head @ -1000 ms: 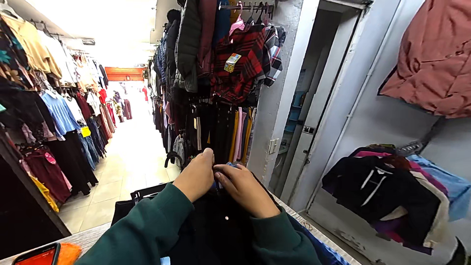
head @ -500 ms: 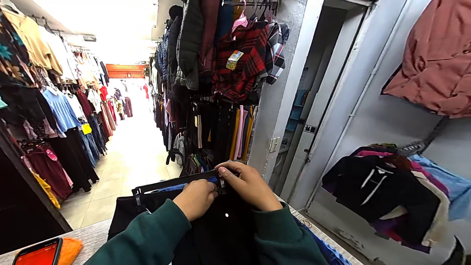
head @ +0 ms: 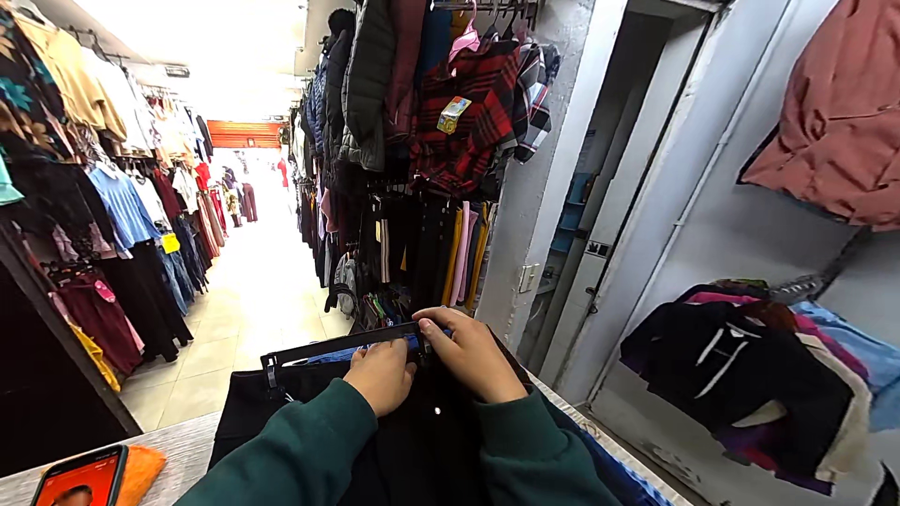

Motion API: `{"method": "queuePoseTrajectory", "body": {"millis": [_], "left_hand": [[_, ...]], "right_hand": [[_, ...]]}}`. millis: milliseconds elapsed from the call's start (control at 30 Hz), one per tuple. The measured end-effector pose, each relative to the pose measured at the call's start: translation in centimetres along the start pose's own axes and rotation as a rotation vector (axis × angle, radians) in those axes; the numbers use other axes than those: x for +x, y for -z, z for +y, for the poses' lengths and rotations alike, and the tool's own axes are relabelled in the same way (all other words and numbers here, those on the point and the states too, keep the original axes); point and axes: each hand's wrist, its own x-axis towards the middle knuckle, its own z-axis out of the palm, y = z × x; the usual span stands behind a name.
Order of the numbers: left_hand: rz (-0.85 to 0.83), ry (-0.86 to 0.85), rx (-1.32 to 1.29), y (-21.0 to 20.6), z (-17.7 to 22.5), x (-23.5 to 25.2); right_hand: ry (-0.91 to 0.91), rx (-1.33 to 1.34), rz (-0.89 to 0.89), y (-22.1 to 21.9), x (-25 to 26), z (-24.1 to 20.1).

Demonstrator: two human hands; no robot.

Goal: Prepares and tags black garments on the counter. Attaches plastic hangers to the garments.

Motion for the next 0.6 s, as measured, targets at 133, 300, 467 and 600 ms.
{"method": "queuePoseTrajectory", "body": {"millis": [133, 300, 467, 600], "left_hand": [[0.099, -0.040, -0.065, -0.5, 0.3, 0.2], [0.247, -0.124, -0.065, -3.1, -1.3, 0.9], [0.248, -0.134, -0.091, -3.2, -1.2, 0.8], [0.297, -0.162, -0.124, -3.4, -2.5, 0.6]], "right_hand": [[-0.021, -0.068, 0.026, 0.5, 0.0, 0.5], [-0.041, -0.062, -0.064, 0.5, 0.3, 3.6], [-0.070, -0.024, -0.084, 0.8, 0.1, 3.9], [-0.064, -0.022, -0.082, 0.6, 0.1, 2.3]]}}
